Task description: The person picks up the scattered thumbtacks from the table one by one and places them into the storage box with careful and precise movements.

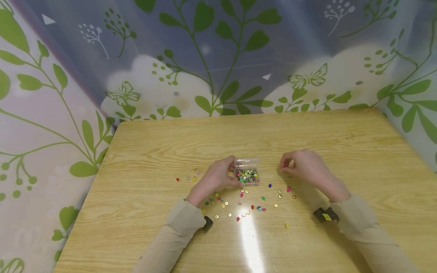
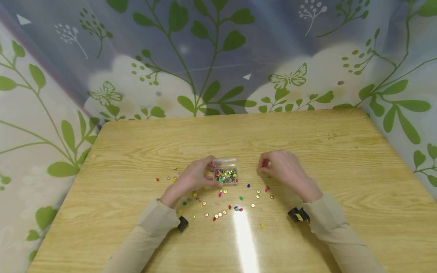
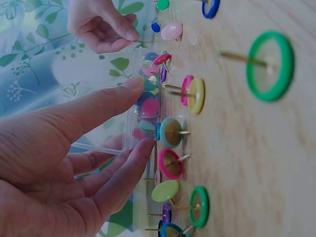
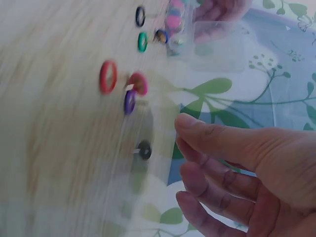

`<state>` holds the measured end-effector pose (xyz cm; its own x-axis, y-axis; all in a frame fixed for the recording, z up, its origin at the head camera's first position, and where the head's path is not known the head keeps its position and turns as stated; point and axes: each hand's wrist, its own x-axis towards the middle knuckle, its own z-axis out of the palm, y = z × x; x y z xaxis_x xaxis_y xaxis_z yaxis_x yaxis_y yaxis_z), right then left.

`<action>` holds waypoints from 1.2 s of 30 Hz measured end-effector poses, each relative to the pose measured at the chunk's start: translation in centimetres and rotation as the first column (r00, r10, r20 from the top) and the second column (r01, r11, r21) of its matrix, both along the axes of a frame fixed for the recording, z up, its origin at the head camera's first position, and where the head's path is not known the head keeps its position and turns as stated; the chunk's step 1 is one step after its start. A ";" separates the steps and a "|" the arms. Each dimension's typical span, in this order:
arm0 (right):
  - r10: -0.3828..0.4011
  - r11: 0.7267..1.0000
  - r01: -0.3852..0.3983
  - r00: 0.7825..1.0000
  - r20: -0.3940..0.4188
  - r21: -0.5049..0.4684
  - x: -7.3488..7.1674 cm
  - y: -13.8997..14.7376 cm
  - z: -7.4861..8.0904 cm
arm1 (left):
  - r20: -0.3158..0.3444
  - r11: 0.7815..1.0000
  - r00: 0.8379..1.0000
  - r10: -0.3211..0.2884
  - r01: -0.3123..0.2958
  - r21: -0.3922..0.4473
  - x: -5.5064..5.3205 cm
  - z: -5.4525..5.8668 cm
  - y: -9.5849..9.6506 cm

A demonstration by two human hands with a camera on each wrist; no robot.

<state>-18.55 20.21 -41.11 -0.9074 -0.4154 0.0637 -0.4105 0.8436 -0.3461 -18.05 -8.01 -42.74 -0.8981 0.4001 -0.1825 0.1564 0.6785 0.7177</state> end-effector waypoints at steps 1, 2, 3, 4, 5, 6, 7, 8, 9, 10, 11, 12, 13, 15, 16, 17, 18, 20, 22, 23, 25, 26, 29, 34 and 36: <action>0.002 1.000 -0.002 1.000 -0.006 0.003 0.1 -0.2 0.1 | 0.000 1.000 1.000 0.000 0.000 0.001 0.0 0.0 0.0; 0.005 1.000 -0.005 1.000 -0.013 0.007 0.2 -0.4 0.2 | 0.001 1.000 1.000 0.000 0.000 0.003 0.0 0.0 0.0; 0.012 1.000 -0.012 1.000 -0.020 0.008 0.3 -0.7 0.4 | -0.001 1.000 1.000 0.000 0.000 0.000 -0.1 0.0 0.0; 0.020 1.000 -0.020 0.999 -0.029 0.008 0.4 -0.9 0.5 | -0.001 1.000 1.000 -0.001 0.001 0.000 -0.1 0.0 0.0; 0.027 1.000 -0.027 0.999 -0.032 0.007 0.5 -1.1 0.6 | -0.003 1.000 1.000 -0.001 0.001 -0.002 -0.1 0.0 0.0; 0.036 0.999 -0.036 0.999 -0.035 0.000 0.7 -1.4 0.8 | -0.003 1.000 1.000 -0.001 0.001 -0.004 0.0 0.0 0.0; 0.043 0.999 -0.043 0.998 -0.036 -0.008 0.8 -1.6 1.0 | -0.003 1.000 1.000 0.000 0.000 -0.005 0.0 0.0 0.0; 0.053 0.998 -0.054 0.998 -0.043 -0.015 0.9 -1.9 1.1 | -0.003 1.000 1.000 0.000 0.000 -0.006 0.0 0.0 0.0; 0.061 0.998 -0.062 0.997 -0.048 -0.024 1.0 -2.1 1.2 | -0.002 1.000 1.000 -0.001 0.001 -0.007 0.0 0.1 0.0; 0.069 0.997 -0.071 0.996 -0.057 -0.033 1.1 -2.4 1.4 | -0.004 1.000 1.000 -0.002 0.002 -0.006 0.0 0.1 0.0; 0.075 0.996 -0.078 0.995 -0.066 -0.043 1.2 -2.7 1.5 | -0.002 1.000 1.000 -0.001 0.001 -0.006 0.0 0.1 0.0; 0.086 0.995 -0.090 0.993 -0.079 -0.053 1.2 -3.0 1.6 | -0.002 1.000 1.000 0.000 0.000 -0.004 0.0 0.1 0.0; 0.094 0.993 -0.099 0.991 -0.092 -0.059 1.2 -3.2 1.7 | 0.002 1.000 1.000 0.002 -0.002 -0.001 0.0 0.1 0.0; 0.110 0.990 -0.119 0.988 -0.112 -0.075 1.2 -3.8 1.9 | 0.007 1.000 1.000 0.006 -0.006 0.003 0.0 0.0 0.0; 0.116 0.989 -0.126 0.986 -0.118 -0.081 1.3 -4.1 1.9 | 0.008 1.000 1.000 0.007 -0.007 0.004 0.0 0.0 0.0; 0.122 0.987 -0.133 0.985 -0.121 -0.089 1.3 -4.4 1.9 | 0.011 1.000 1.000 0.009 -0.009 0.005 0.0 0.0 0.0; 0.126 0.986 -0.138 0.984 -0.123 -0.095 1.3 -4.6 1.9 | 0.012 1.000 1.000 0.008 -0.008 0.006 0.0 -0.1 0.0; 0.128 0.984 -0.141 0.984 -0.123 -0.105 1.3 -5.0 1.8 | 0.012 1.000 1.000 0.006 -0.007 0.006 0.0 -0.1 0.0; 0.130 0.984 -0.144 0.984 -0.124 -0.107 1.3 -5.4 1.6 | 0.010 1.000 1.000 0.003 -0.003 0.002 0.0 -0.1 0.0; 0.135 0.983 -0.149 0.982 -0.128 -0.107 1.3 -5.5 1.5 | 0.011 1.000 1.000 0.003 -0.003 0.002 0.0 -0.1 0.0; 0.138 0.983 -0.153 0.981 -0.135 -0.102 1.3 -5.7 1.2 | 0.010 1.000 1.000 0.002 -0.002 0.002 0.0 0.0 0.0; 0.139 0.983 -0.153 0.981 -0.134 -0.103 1.3 -5.8 1.1 | 0.010 1.000 1.000 0.002 -0.002 0.003 0.0 0.0 0.0; 0.136 0.983 -0.150 0.982 -0.127 -0.107 1.4 -5.9 0.8 | 0.007 1.000 1.000 0.002 -0.002 0.003 -0.1 0.0 0.1; 0.126 0.983 -0.138 0.987 -0.100 -0.123 1.4 -5.9 0.6 | -0.002 1.000 1.000 -0.002 0.002 -0.008 -0.2 0.0 0.1; 0.123 0.984 -0.135 0.987 -0.105 -0.120 1.3 -5.7 0.7 | -0.001 1.000 1.000 -0.003 0.003 -0.007 -0.2 0.0 0.0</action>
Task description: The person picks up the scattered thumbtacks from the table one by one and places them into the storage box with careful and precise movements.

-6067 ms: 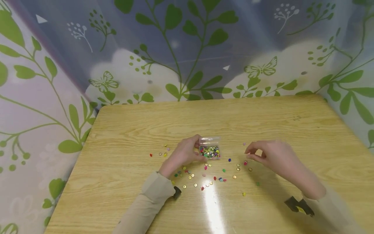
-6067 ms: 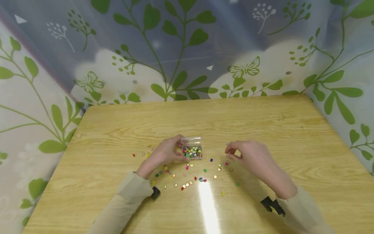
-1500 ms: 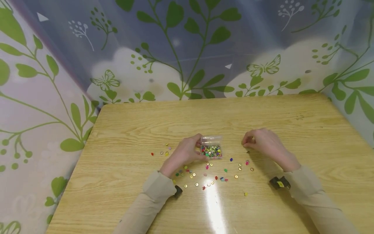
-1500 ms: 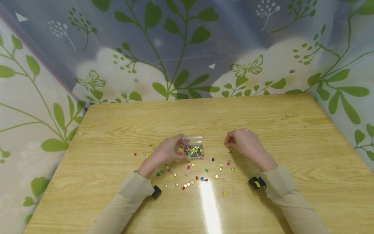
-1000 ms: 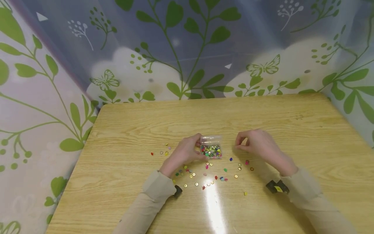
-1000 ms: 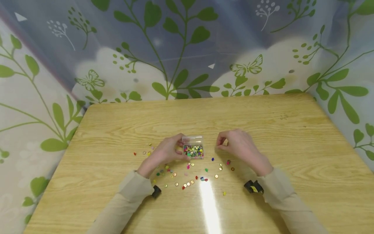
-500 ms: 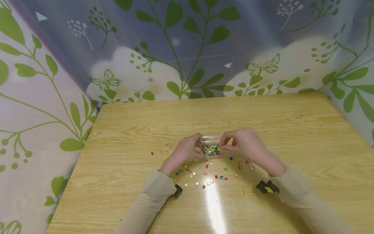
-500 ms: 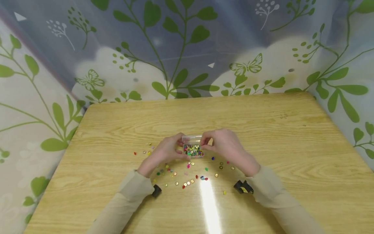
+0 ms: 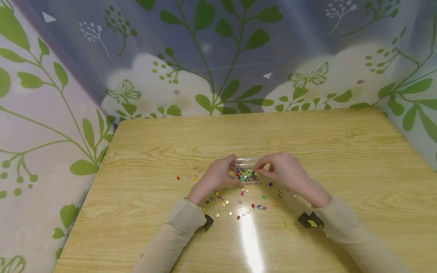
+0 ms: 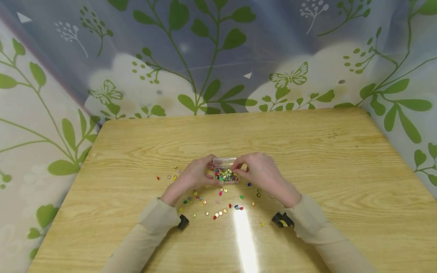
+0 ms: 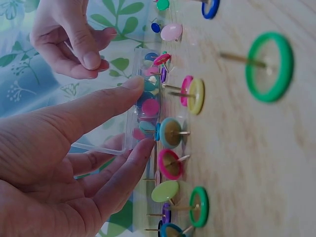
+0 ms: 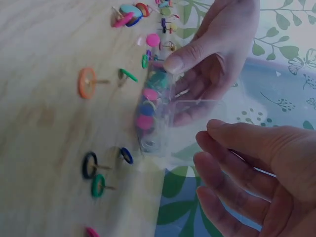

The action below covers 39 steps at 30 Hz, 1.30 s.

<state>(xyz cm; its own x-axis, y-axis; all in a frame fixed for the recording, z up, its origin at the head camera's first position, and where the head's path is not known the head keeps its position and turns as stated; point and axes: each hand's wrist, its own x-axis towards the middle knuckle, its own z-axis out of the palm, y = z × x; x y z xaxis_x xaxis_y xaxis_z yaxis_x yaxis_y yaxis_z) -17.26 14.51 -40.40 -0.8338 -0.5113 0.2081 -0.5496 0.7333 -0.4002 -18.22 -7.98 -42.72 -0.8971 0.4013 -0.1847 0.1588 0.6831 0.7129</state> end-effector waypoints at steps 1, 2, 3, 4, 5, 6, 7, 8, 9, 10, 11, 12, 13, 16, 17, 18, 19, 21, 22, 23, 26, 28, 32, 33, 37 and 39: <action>-0.004 1.000 0.004 1.000 -0.001 0.000 0.0 0.2 0.1 | 0.001 1.000 1.000 0.000 0.000 0.002 0.0 0.0 0.0; -0.012 1.000 0.012 1.000 -0.007 0.002 -0.1 0.3 0.3 | 0.001 1.000 1.000 0.000 0.000 0.003 0.0 0.1 0.0; -0.021 1.000 0.021 1.000 -0.013 0.006 -0.1 0.5 0.5 | 0.003 1.000 1.000 0.001 -0.001 0.006 0.0 0.1 0.0; -0.027 1.000 0.027 0.999 -0.023 0.010 -0.2 0.8 0.7 | 0.002 1.000 1.000 0.001 -0.001 0.005 0.0 0.1 0.0; -0.035 0.999 0.035 0.999 -0.033 0.013 -0.2 1.0 0.8 | 0.001 1.000 1.000 0.001 -0.001 0.005 0.1 0.1 0.0; -0.040 0.999 0.041 0.998 -0.039 0.015 -0.2 1.3 1.1 | 0.002 1.000 1.000 0.002 -0.002 0.004 0.1 0.1 0.0; -0.048 0.999 0.049 0.998 -0.046 0.016 -0.2 1.5 1.3 | 0.001 1.000 1.000 0.002 -0.002 0.002 0.1 0.1 0.0; -0.056 0.998 0.057 0.997 -0.054 0.017 -0.2 1.8 1.5 | 0.001 1.000 1.000 0.003 -0.003 0.001 0.1 0.1 0.0; -0.063 0.998 0.064 0.996 -0.056 0.018 -0.2 2.1 1.7 | 0.003 1.000 1.000 0.004 -0.004 0.000 0.1 0.1 0.0; -0.068 0.997 0.070 0.996 -0.056 0.018 -0.2 2.4 1.9 | 0.002 1.000 1.000 0.003 -0.003 -0.003 0.1 0.1 0.0; -0.077 0.997 0.079 0.995 -0.056 0.018 -0.2 2.7 2.0 | 0.002 1.000 1.000 0.003 -0.003 -0.003 0.1 0.0 0.0; -0.085 0.996 0.086 0.995 -0.055 0.021 -0.2 3.0 2.1 | 0.005 1.000 1.000 0.005 -0.005 -0.004 0.1 0.1 0.0; -0.093 0.995 0.094 0.994 -0.052 0.024 -0.2 3.3 2.1 | 0.006 1.000 1.000 0.005 -0.005 -0.007 0.1 0.1 0.0; -0.103 0.993 0.105 0.994 -0.044 0.054 -0.2 4.2 1.9 | 0.007 1.000 1.000 0.006 -0.005 -0.014 0.0 0.1 0.0; -0.105 0.992 0.107 0.994 -0.038 0.070 -0.2 4.6 1.8 | 0.008 1.000 1.000 0.007 -0.007 -0.016 0.0 0.1 0.0; -0.103 0.991 0.105 0.994 -0.028 0.086 -0.1 4.9 1.6 | 0.010 1.000 1.000 0.008 -0.007 -0.018 0.1 0.1 0.0; -0.097 0.990 0.099 0.995 -0.017 0.101 -0.1 5.2 1.4 | 0.010 1.000 1.000 0.008 -0.008 -0.021 0.1 0.1 0.0; -0.096 0.987 0.094 0.995 0.012 0.133 0.0 5.8 1.0 | 0.008 1.000 1.000 0.008 -0.008 -0.023 0.1 0.0 0.0; -0.097 0.985 0.092 0.995 0.029 0.146 0.1 6.0 0.8 | 0.010 1.000 1.000 0.010 -0.010 -0.023 0.1 0.0 0.0; -0.096 0.984 0.088 0.994 0.043 0.154 0.1 6.3 0.5 | 0.012 1.000 1.000 0.011 -0.011 -0.024 0.1 0.0 0.1; -0.103 0.981 0.088 0.992 0.077 0.171 0.2 6.8 -0.3 | 0.013 1.000 1.000 0.011 -0.011 -0.021 0.2 0.1 0.0; -0.106 0.981 0.087 0.989 0.100 0.176 0.3 7.1 -0.7 | 0.013 1.000 1.000 0.010 -0.010 -0.018 0.2 0.1 0.0; -0.118 0.979 0.091 0.982 0.145 0.182 0.3 7.3 -0.9 | 0.007 1.000 1.000 0.007 -0.006 -0.017 0.2 0.1 0.0; -0.121 0.979 0.093 0.981 0.154 0.182 0.2 7.3 -1.0 | 0.006 1.000 1.000 0.006 -0.006 -0.018 0.2 0.1 0.0; -0.134 0.977 0.103 0.977 0.163 0.185 0.1 7.2 -1.2 | 0.006 1.000 1.000 0.010 -0.010 -0.016 0.2 0.1 0.0; -0.140 0.977 0.109 0.977 0.162 0.184 0.1 7.1 -1.2 | 0.005 1.000 1.000 0.010 -0.010 -0.016 0.2 0.1 0.0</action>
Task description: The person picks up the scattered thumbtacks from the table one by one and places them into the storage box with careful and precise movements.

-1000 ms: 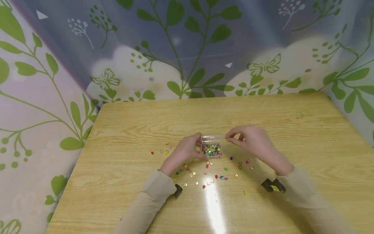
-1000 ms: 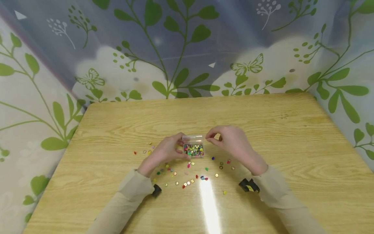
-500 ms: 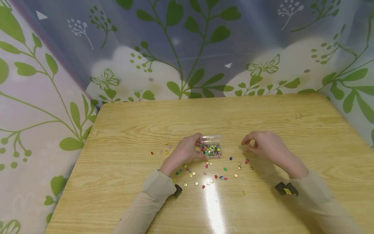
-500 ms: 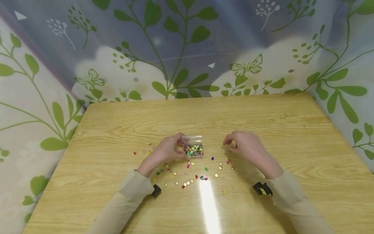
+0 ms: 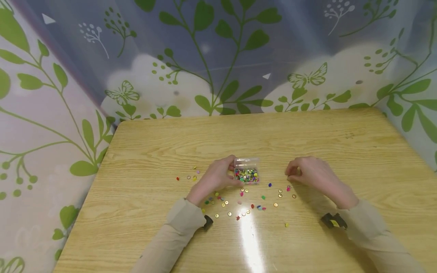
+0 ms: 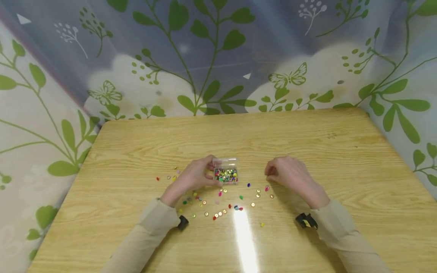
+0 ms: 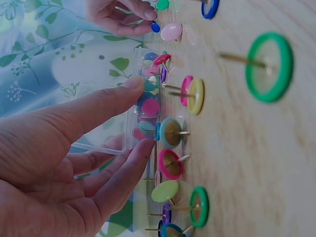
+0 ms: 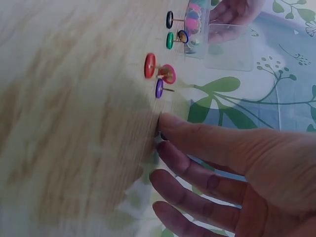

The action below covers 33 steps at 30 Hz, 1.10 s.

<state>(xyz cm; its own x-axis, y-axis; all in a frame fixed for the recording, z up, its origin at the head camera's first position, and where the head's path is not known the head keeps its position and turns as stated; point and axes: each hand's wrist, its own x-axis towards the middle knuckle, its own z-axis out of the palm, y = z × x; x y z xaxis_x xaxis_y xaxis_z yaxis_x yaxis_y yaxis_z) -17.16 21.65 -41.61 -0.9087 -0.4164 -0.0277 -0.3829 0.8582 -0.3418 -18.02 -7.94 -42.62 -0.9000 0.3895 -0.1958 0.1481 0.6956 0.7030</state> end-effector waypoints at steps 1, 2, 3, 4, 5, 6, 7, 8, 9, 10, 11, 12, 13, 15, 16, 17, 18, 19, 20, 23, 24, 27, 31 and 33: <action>-0.002 1.000 0.002 1.000 0.000 0.000 0.0 0.0 0.0 | 0.000 1.000 1.000 0.000 0.000 0.001 0.0 0.0 0.0; -0.004 1.000 0.004 1.000 0.001 -0.002 0.0 -0.1 0.0 | -0.001 1.000 1.000 -0.001 0.001 0.002 0.0 -0.1 0.0; -0.006 1.000 0.006 1.000 0.000 -0.004 0.0 -0.1 0.0 | -0.002 1.000 1.000 -0.002 0.002 0.003 -0.1 -0.1 0.0; -0.007 1.000 0.007 1.000 0.002 -0.005 0.0 -0.1 0.0 | -0.004 1.000 1.000 -0.003 0.003 0.003 -0.1 -0.1 0.0; -0.007 1.000 0.007 1.000 0.003 -0.006 0.0 -0.2 0.0 | -0.005 1.000 1.000 -0.004 0.004 0.003 -0.1 -0.1 0.0; -0.008 1.000 0.008 1.000 0.005 -0.007 0.0 -0.2 -0.1 | -0.005 1.000 1.000 -0.005 0.005 0.003 -0.1 -0.1 0.0; -0.007 1.000 0.007 1.000 0.005 -0.009 0.0 -0.2 -0.1 | -0.005 1.000 1.000 -0.004 0.004 0.003 -0.1 -0.1 0.0; -0.007 1.000 0.007 1.000 0.005 -0.011 0.0 -0.2 -0.1 | -0.004 1.000 1.000 -0.004 0.004 0.005 -0.1 -0.1 0.0; -0.005 1.000 0.005 1.000 0.001 -0.012 0.0 -0.2 -0.1 | -0.003 1.000 1.000 -0.004 0.004 0.006 -0.1 -0.1 0.0; -0.004 1.000 0.004 1.000 -0.003 -0.014 0.0 -0.2 -0.1 | -0.002 1.000 1.000 -0.004 0.004 0.005 0.0 -0.1 0.0; -0.004 1.000 0.003 1.000 -0.008 -0.015 0.1 -0.2 -0.1 | -0.001 1.000 1.000 -0.004 0.004 0.006 0.0 -0.2 0.0; -0.004 1.000 0.004 1.000 -0.013 -0.018 0.1 -0.2 -0.2 | -0.001 1.000 1.000 -0.004 0.004 0.007 0.0 -0.2 0.0; -0.006 1.000 0.005 1.000 -0.019 -0.022 0.1 -0.2 -0.2 | -0.001 1.000 1.000 -0.004 0.004 0.007 0.0 -0.2 0.0; -0.010 1.000 0.009 0.999 -0.035 -0.028 0.2 -0.3 -0.2 | -0.002 1.000 1.000 -0.004 0.004 0.007 0.0 -0.2 0.0; -0.015 0.999 0.013 0.999 -0.041 -0.032 0.2 -0.3 -0.2 | -0.002 1.000 1.000 -0.004 0.004 0.008 0.0 -0.2 0.0; -0.019 0.999 0.017 0.998 -0.054 -0.034 0.2 -0.4 -0.1 | -0.002 1.000 1.000 -0.005 0.005 0.008 0.0 -0.2 0.0; -0.025 0.999 0.022 0.998 -0.065 -0.034 0.2 -0.5 -0.1 | -0.002 1.000 1.000 -0.005 0.005 0.008 0.0 -0.1 0.0; -0.029 0.999 0.026 0.997 -0.077 -0.035 0.1 -0.6 0.0 | -0.003 1.000 1.000 -0.005 0.005 0.008 0.0 -0.1 0.0; -0.030 0.999 0.027 0.995 -0.092 -0.035 0.1 -0.7 0.1 | -0.003 1.000 1.000 -0.006 0.006 0.009 0.0 -0.1 0.0; -0.025 0.999 0.021 0.990 -0.136 -0.033 0.0 -1.2 0.5 | -0.007 1.000 1.000 -0.007 0.007 0.006 -0.1 0.0 -0.1; -0.020 0.999 0.015 0.989 -0.149 -0.033 0.0 -1.5 0.6 | -0.009 1.000 1.000 -0.007 0.007 0.006 -0.1 -0.1 -0.1; -0.002 0.999 -0.005 0.984 -0.180 -0.034 0.0 -2.2 0.8 | -0.010 1.000 1.000 -0.007 0.007 0.004 -0.1 -0.1 -0.1; 0.009 0.999 -0.018 0.983 -0.184 -0.043 0.0 -3.4 1.0 | -0.009 1.000 1.000 -0.009 0.009 0.007 -0.1 -0.1 -0.1; 0.017 0.998 -0.029 0.982 -0.189 -0.058 -0.1 -4.0 1.1 | -0.013 1.000 1.000 -0.010 0.010 0.010 -0.1 -0.1 -0.1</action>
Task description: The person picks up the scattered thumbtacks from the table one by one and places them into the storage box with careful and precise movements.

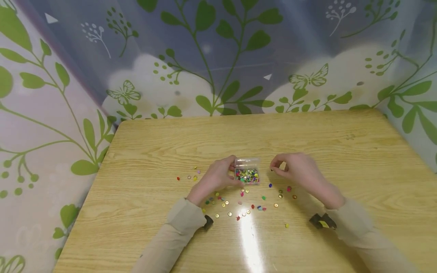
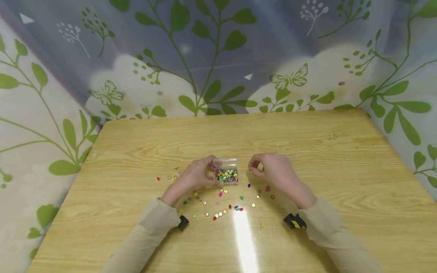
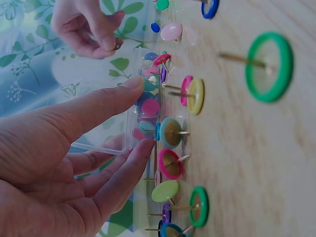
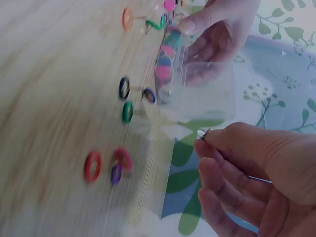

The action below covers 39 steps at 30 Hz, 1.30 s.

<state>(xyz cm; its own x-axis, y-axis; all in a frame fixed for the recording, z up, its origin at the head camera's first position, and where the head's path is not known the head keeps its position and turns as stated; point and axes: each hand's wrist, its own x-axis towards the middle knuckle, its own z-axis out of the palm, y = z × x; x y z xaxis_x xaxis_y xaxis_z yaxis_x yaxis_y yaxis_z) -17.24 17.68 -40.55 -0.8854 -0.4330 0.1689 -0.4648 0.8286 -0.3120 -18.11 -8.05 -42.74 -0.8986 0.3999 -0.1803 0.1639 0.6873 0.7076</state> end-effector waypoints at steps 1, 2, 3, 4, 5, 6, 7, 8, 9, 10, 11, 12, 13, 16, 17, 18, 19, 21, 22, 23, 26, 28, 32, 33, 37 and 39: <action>0.006 1.000 -0.006 1.000 -0.005 -0.006 0.0 -0.3 0.0 | -0.002 1.000 1.000 0.000 0.000 0.000 0.0 0.0 0.0; 0.013 1.000 -0.013 1.000 -0.013 -0.013 -0.1 -0.6 0.0 | -0.003 1.000 1.000 0.002 -0.002 0.001 0.0 0.0 0.0; 0.025 0.999 -0.026 0.999 -0.023 -0.020 -0.1 -0.9 0.0 | -0.003 1.000 1.000 0.004 -0.004 0.003 0.0 -0.1 0.1; 0.036 0.999 -0.037 0.999 -0.030 -0.029 -0.2 -1.2 -0.1 | -0.004 1.000 1.000 0.005 -0.005 0.005 0.0 -0.1 0.1; 0.047 0.998 -0.048 0.998 -0.036 -0.037 -0.3 -1.5 -0.1 | -0.004 1.000 1.000 0.006 -0.006 0.005 0.0 -0.1 0.1; 0.058 0.997 -0.060 0.997 -0.043 -0.043 -0.3 -1.8 -0.1 | -0.001 1.000 1.000 0.008 -0.008 0.008 0.0 -0.1 0.1; 0.067 0.996 -0.069 0.997 -0.047 -0.049 -0.3 -2.1 -0.1 | -0.001 1.000 1.000 0.008 -0.008 0.010 0.0 -0.1 0.1; 0.075 0.995 -0.078 0.996 -0.051 -0.056 -0.4 -2.3 -0.1 | 0.000 1.000 1.000 0.008 -0.008 0.012 0.0 -0.1 0.1; 0.083 0.994 -0.086 0.995 -0.056 -0.063 -0.4 -2.5 -0.1 | 0.000 1.000 1.000 0.007 -0.007 0.013 0.0 -0.1 0.2; 0.087 0.993 -0.092 0.994 -0.062 -0.069 -0.4 -2.7 -0.1 | -0.002 1.000 1.000 0.006 -0.006 0.012 -0.1 -0.1 0.2; 0.091 0.993 -0.096 0.994 -0.069 -0.074 -0.4 -2.9 -0.1 | -0.003 1.000 1.000 0.006 -0.006 0.012 -0.1 -0.1 0.2; 0.093 0.992 -0.099 0.993 -0.075 -0.079 -0.4 -3.0 -0.1 | -0.005 1.000 1.000 0.005 -0.005 0.012 -0.1 -0.2 0.2; 0.093 0.991 -0.100 0.993 -0.078 -0.085 -0.4 -3.1 -0.1 | -0.005 1.000 1.000 0.005 -0.005 0.012 -0.1 -0.2 0.2; 0.086 0.990 -0.094 0.993 -0.079 -0.102 -0.2 -3.2 -0.2 | -0.014 1.000 1.000 0.002 -0.002 0.007 -0.2 -0.3 0.2; 0.082 0.990 -0.090 0.994 -0.075 -0.110 -0.2 -3.1 -0.2 | -0.014 1.000 1.000 0.002 -0.002 0.007 -0.2 -0.2 0.2; 0.076 0.990 -0.084 0.995 -0.069 -0.115 -0.1 -3.1 -0.2 | -0.013 1.000 1.000 0.002 -0.002 0.008 -0.1 -0.2 0.2; 0.072 0.990 -0.079 0.995 -0.065 -0.121 -0.1 -3.1 -0.3 | -0.012 1.000 1.000 0.002 -0.002 0.009 -0.1 -0.2 0.2; 0.065 0.989 -0.072 0.996 -0.057 -0.131 0.0 -3.1 -0.3 | -0.009 1.000 1.000 0.002 -0.002 0.012 -0.1 -0.1 0.2; 0.064 0.988 -0.071 0.996 -0.057 -0.135 0.0 -3.1 -0.3 | -0.007 1.000 1.000 0.004 -0.004 0.015 -0.1 -0.1 0.2; 0.064 0.988 -0.072 0.996 -0.060 -0.137 0.0 -3.2 -0.3 | -0.005 1.000 1.000 0.005 -0.005 0.016 -0.1 0.0 0.2; 0.068 0.988 -0.076 0.996 -0.062 -0.138 0.0 -3.2 -0.3 | -0.003 1.000 1.000 0.007 -0.007 0.017 -0.1 0.0 0.2; 0.065 0.988 -0.072 0.996 -0.057 -0.136 0.0 -3.1 -0.2 | -0.002 1.000 1.000 0.009 -0.009 0.015 -0.1 0.0 0.2; 0.040 0.994 -0.045 0.998 -0.053 -0.104 0.2 -2.5 -0.1 | 0.009 1.000 1.000 0.013 -0.013 0.018 0.0 0.0 0.2; 0.032 0.995 -0.037 0.998 -0.053 -0.097 0.2 -2.3 0.0 | 0.011 1.000 1.000 0.014 -0.015 0.019 0.0 0.0 0.2; 0.014 0.997 -0.018 0.999 -0.048 -0.075 0.5 -1.1 0.1 | 0.016 1.000 1.000 0.016 -0.016 0.009 0.1 0.0 0.2; 0.014 0.997 -0.016 0.999 -0.034 -0.073 0.8 -0.4 0.1 | 0.019 1.000 1.000 0.018 -0.018 0.002 0.1 0.1 0.1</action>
